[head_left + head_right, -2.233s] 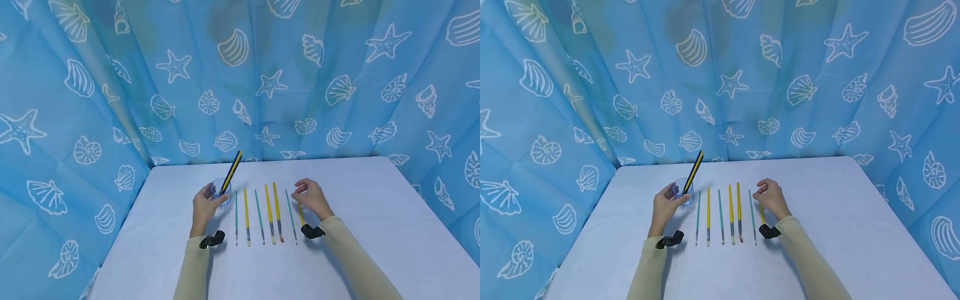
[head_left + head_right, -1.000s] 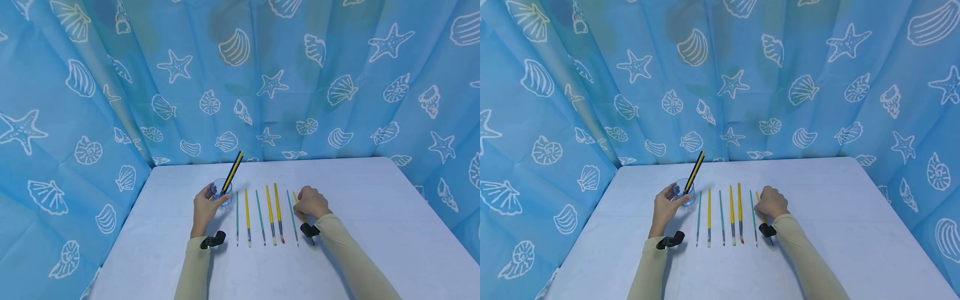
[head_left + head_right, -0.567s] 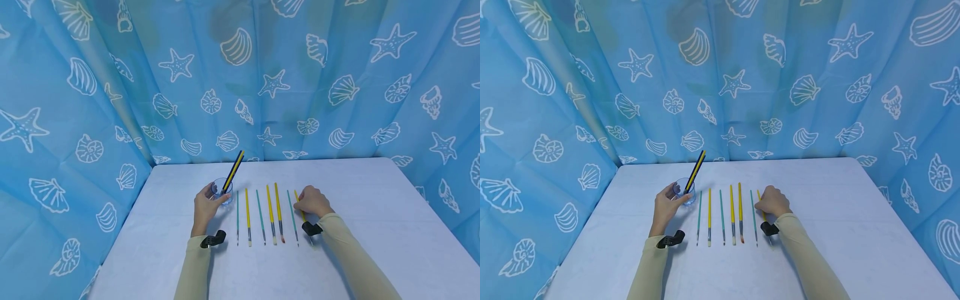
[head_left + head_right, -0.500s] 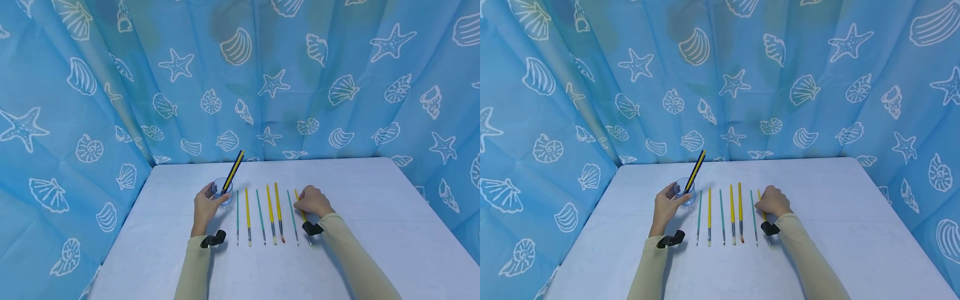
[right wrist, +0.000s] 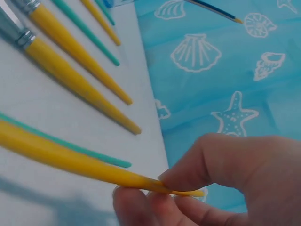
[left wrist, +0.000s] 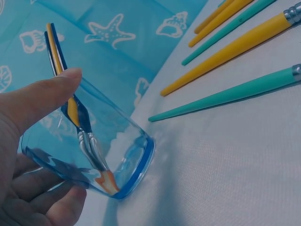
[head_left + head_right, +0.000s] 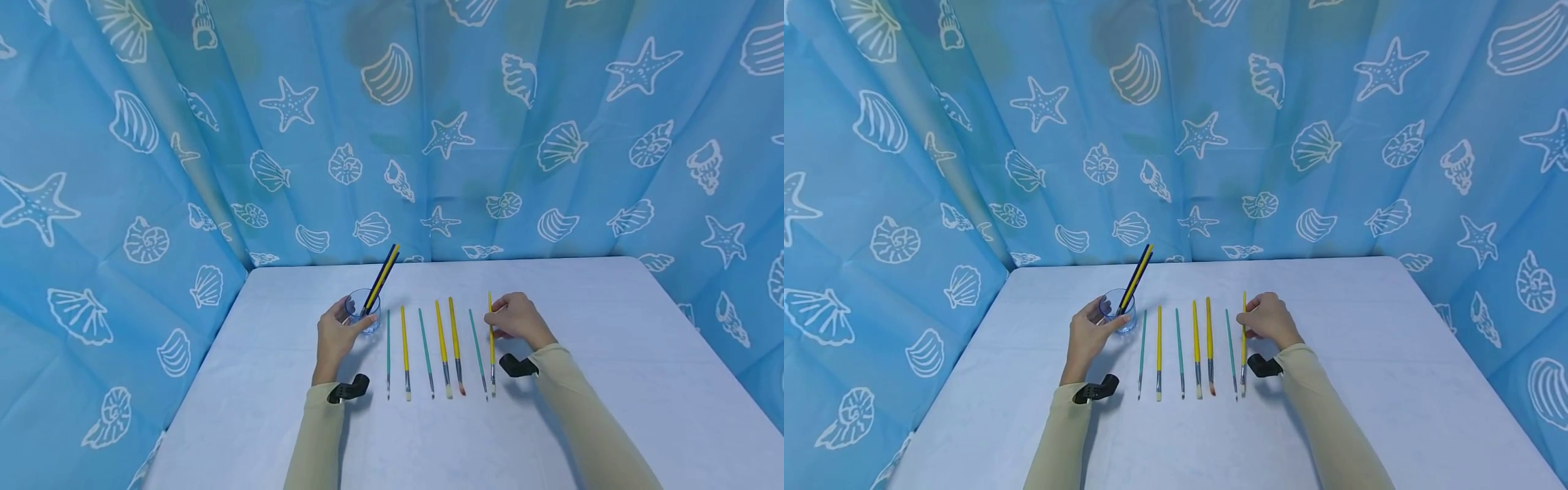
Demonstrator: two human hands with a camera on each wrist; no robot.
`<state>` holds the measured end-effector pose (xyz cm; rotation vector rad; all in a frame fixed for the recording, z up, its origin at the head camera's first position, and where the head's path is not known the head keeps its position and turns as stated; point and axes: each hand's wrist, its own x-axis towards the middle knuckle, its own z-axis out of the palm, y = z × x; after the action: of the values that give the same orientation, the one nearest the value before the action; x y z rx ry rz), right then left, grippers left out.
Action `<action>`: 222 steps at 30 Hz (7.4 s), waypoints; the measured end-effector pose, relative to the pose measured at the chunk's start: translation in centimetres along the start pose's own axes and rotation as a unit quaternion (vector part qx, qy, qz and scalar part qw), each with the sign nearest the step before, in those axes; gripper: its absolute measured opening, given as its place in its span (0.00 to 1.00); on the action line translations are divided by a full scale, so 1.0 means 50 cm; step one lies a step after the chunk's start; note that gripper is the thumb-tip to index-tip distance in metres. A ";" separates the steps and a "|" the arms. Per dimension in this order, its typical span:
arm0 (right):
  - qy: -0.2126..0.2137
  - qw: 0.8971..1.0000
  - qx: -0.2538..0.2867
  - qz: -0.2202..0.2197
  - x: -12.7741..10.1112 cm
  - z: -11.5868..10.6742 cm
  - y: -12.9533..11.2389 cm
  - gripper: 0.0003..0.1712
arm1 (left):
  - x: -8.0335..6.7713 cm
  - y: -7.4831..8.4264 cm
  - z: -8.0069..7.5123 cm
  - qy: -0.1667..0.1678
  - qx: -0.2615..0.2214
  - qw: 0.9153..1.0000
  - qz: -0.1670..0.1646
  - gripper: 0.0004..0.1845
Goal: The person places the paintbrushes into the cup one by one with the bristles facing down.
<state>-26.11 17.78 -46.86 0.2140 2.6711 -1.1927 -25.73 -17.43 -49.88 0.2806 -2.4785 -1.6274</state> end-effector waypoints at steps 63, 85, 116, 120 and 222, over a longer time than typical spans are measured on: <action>0.081 0.936 0.305 -0.155 0.007 0.032 -0.219 0.19 | 0.003 -0.006 0.003 -0.002 -0.012 1.000 0.003 0.49; 0.083 0.924 0.327 -0.178 0.006 0.080 -0.285 0.15 | 0.003 -0.005 0.003 -0.005 -0.009 1.000 -0.004 0.50; 0.102 0.937 0.292 -0.164 0.021 0.153 -0.311 0.14 | 0.004 -0.006 0.001 -0.008 -0.014 1.000 0.006 0.50; 0.102 0.939 0.283 -0.163 0.023 0.157 -0.310 0.15 | 0.004 -0.006 0.002 -0.006 -0.011 1.000 0.004 0.50; -0.003 0.996 -0.079 -0.026 -0.002 0.081 -0.003 0.24 | 0.001 -0.009 0.006 0.005 0.005 1.000 -0.003 0.48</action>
<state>-25.52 14.62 -49.36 0.1149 2.7653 -0.9867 -25.81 -17.34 -50.42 0.2962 -2.4805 -1.6128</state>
